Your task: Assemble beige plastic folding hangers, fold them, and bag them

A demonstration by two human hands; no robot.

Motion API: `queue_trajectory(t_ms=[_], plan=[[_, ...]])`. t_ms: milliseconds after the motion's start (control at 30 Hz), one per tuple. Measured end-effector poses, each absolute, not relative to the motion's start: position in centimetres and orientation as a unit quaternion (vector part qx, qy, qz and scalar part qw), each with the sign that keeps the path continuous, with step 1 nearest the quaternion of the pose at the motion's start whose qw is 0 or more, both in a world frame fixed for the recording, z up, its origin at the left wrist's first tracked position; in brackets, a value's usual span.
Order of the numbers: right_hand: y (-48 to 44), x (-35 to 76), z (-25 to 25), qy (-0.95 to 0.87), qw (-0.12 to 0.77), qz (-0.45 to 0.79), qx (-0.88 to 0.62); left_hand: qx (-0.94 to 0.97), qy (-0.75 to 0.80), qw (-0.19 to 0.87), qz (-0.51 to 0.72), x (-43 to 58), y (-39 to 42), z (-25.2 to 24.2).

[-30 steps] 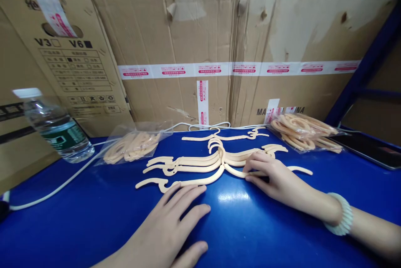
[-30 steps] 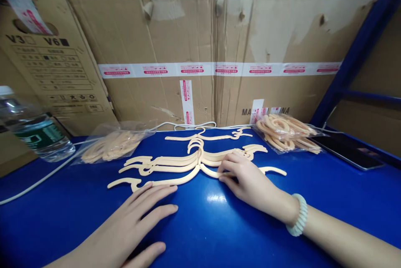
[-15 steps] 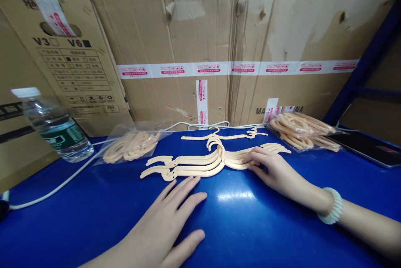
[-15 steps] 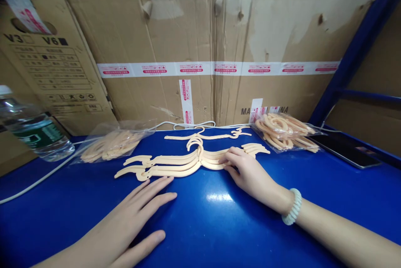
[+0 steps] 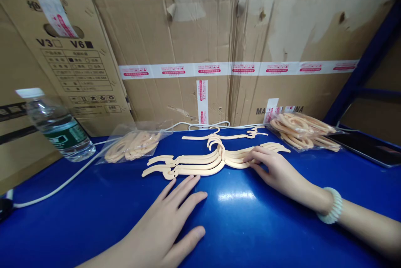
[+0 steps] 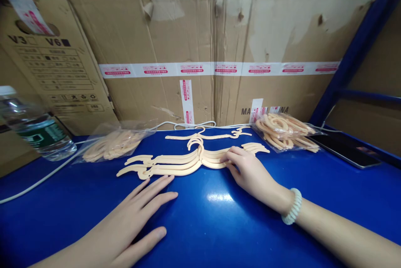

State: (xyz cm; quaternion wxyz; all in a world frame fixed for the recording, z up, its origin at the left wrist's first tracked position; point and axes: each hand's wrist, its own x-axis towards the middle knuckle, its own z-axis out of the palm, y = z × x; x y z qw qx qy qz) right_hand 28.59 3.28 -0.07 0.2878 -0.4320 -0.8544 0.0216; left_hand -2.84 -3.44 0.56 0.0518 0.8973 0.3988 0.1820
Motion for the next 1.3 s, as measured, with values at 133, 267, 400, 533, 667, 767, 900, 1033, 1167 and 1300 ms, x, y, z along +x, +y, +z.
queue_trajectory(t_ms=[133,267,400,533,667,767,900,1033,1167,1300], plan=[[3.4,28.6,-0.2,-0.858,0.29,0.007,-0.425,0.899,0.399,0.054,0.173,-2.9,-3.4,0.6],[3.3,28.6,-0.1,-0.856,0.294,0.011,-0.425,0.898,0.4,0.056,0.173,-2.9,-3.5,0.6],[2.9,28.3,0.3,-0.853,0.296,0.018,-0.429,0.896,0.399,0.054,0.185,-2.8,-3.5,0.5],[2.0,27.6,0.8,-0.871,0.266,0.032,-0.412,0.897,0.395,0.058,0.192,-2.8,-3.5,0.5],[0.9,26.8,1.3,-0.906,0.192,0.039,-0.375,0.899,0.391,0.062,0.186,-2.8,-3.5,0.7],[0.5,26.5,1.4,-0.914,0.172,0.025,-0.366,0.9,0.392,0.065,0.177,-2.8,-3.5,0.8],[0.5,26.6,1.5,-0.917,0.172,0.025,-0.359,0.901,0.388,0.065,0.181,-2.7,-3.5,0.8],[0.7,26.8,1.5,-0.918,0.176,0.024,-0.353,0.902,0.384,0.06,0.188,-2.8,-3.5,0.7],[0.7,26.8,1.4,-0.917,0.168,0.031,-0.36,0.902,0.382,0.061,0.189,-2.7,-3.4,0.7],[0.6,26.7,1.5,-0.917,0.163,0.032,-0.364,0.903,0.383,0.066,0.186,-2.7,-3.4,0.8]])
